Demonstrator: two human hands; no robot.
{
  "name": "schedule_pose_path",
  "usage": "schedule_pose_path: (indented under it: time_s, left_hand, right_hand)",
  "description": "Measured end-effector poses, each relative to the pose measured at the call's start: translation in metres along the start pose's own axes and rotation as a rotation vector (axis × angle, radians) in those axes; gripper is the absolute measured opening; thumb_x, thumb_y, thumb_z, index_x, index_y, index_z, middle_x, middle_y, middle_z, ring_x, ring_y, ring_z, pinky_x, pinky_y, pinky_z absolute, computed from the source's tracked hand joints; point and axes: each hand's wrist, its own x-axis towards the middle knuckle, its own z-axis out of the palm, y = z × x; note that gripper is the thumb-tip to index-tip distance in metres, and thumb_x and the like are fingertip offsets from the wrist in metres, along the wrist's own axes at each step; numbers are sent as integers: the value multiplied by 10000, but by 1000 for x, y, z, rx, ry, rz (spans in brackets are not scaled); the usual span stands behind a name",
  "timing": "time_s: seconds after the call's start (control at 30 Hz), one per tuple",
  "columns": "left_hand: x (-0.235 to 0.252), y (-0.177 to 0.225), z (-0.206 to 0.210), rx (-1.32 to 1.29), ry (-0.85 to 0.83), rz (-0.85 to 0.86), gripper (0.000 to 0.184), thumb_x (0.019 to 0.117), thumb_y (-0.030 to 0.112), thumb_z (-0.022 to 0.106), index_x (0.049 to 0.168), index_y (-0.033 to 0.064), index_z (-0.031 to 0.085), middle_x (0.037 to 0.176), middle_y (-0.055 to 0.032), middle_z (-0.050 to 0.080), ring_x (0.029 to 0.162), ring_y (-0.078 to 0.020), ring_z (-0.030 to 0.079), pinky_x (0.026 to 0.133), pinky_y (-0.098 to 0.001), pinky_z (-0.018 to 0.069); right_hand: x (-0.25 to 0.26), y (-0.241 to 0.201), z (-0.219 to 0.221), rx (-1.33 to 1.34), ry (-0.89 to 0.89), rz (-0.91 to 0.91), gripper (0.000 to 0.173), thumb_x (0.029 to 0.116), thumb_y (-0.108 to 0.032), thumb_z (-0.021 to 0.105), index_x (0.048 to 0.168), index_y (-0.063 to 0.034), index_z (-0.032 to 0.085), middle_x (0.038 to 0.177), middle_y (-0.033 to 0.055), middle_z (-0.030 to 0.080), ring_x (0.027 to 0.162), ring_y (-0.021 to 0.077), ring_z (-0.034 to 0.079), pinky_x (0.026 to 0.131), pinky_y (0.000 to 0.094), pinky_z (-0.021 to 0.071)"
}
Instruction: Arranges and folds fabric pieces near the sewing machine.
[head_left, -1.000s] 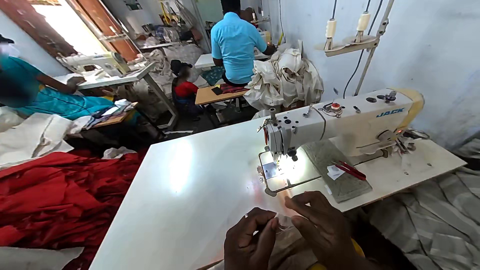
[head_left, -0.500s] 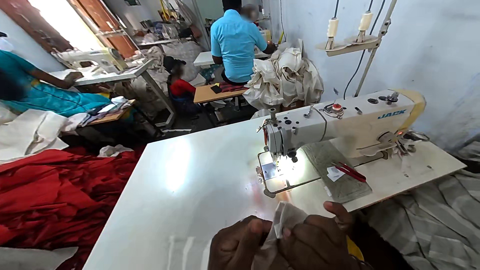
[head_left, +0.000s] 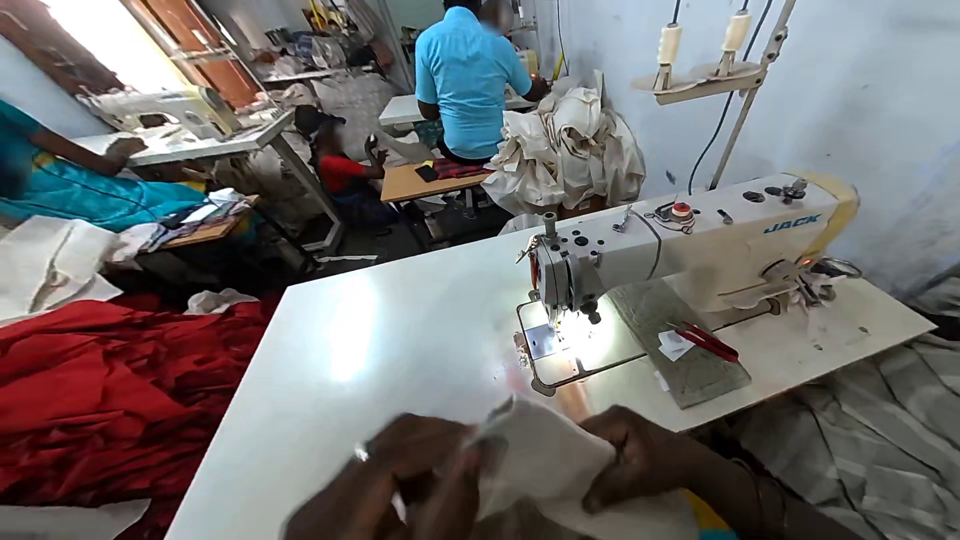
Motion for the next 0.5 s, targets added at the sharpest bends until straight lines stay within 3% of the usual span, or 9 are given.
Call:
schedule_pose_path:
  time_s: [0.07, 0.1, 0.13, 0.17, 0.2, 0.27, 0.37, 0.47, 0.5]
  left_hand:
    - [30, -21, 9, 422, 164, 65, 257, 972, 255, 642, 867, 34, 718, 774, -22, 670, 676, -27, 589, 606, -200, 483]
    - [43, -40, 21, 576, 163, 11, 270, 961, 248, 641, 888, 11, 748, 795, -107, 701, 699, -177, 652, 630, -370, 517]
    - [53, -63, 36, 639, 92, -109, 257, 978, 230, 650, 954, -1, 760, 879, -191, 721, 797, -339, 696, 698, -553, 528]
    - [59, -90, 53, 660, -15, -262, 248, 1001, 234, 654, 1021, 11, 762, 978, -234, 726, 924, -437, 696, 780, -661, 512]
    - [61, -120, 72, 660, -133, -399, 255, 1010, 263, 650, 1068, 41, 763, 1047, -237, 722, 1014, -467, 678, 834, -700, 494]
    - [46, -168, 110, 618, -287, -511, 253, 1002, 288, 666, 1071, 70, 774, 1087, -216, 721, 1064, -453, 665, 860, -690, 500]
    - [13, -197, 148, 544, -266, -478, 215, 970, 271, 714, 1019, 77, 791, 1047, -181, 726, 1009, -413, 679, 822, -635, 520]
    - [5, -202, 152, 534, -228, -447, 165, 944, 258, 749, 974, 104, 801, 992, -150, 722, 952, -377, 682, 758, -598, 522]
    - [5, -204, 152, 533, -216, -427, 148, 936, 246, 756, 954, 107, 801, 970, -141, 718, 929, -372, 680, 733, -590, 520]
  right_hand:
    - [-20, 2, 11, -12, -64, 270, 208, 896, -167, 780, 975, 15, 719, 844, 29, 731, 761, 24, 681, 709, 237, 577]
    - [-31, 0, 20, 9, -25, 421, 197, 913, -157, 757, 1005, 12, 712, 842, 32, 729, 753, 45, 685, 718, 267, 585]
    - [-42, -1, 30, 62, 37, 559, 189, 933, -149, 730, 1047, 0, 705, 860, 26, 729, 767, 53, 687, 742, 283, 588]
    - [-53, 1, 39, 128, 116, 654, 171, 954, -147, 703, 1066, -18, 697, 864, 3, 724, 769, 43, 680, 744, 275, 582]
    - [-63, 6, 47, 176, 201, 723, 153, 969, -150, 680, 1055, -23, 689, 844, -5, 710, 747, 44, 662, 721, 276, 565]
    - [-81, 16, 49, 217, 341, 829, 142, 977, -136, 665, 1046, -14, 688, 846, 9, 716, 758, 69, 677, 733, 301, 575]
    - [-107, 26, 36, 55, 423, 957, 155, 953, -156, 702, 1011, -13, 692, 825, 32, 709, 711, 95, 660, 659, 305, 550]
    - [-116, 20, 24, -371, 461, 979, 246, 943, -192, 711, 1084, 9, 719, 936, 145, 726, 834, 257, 693, 792, 475, 563]
    - [-108, 15, 22, -490, 545, 874, 250, 944, -194, 704, 1106, -5, 722, 983, 140, 728, 869, 252, 704, 811, 466, 582]
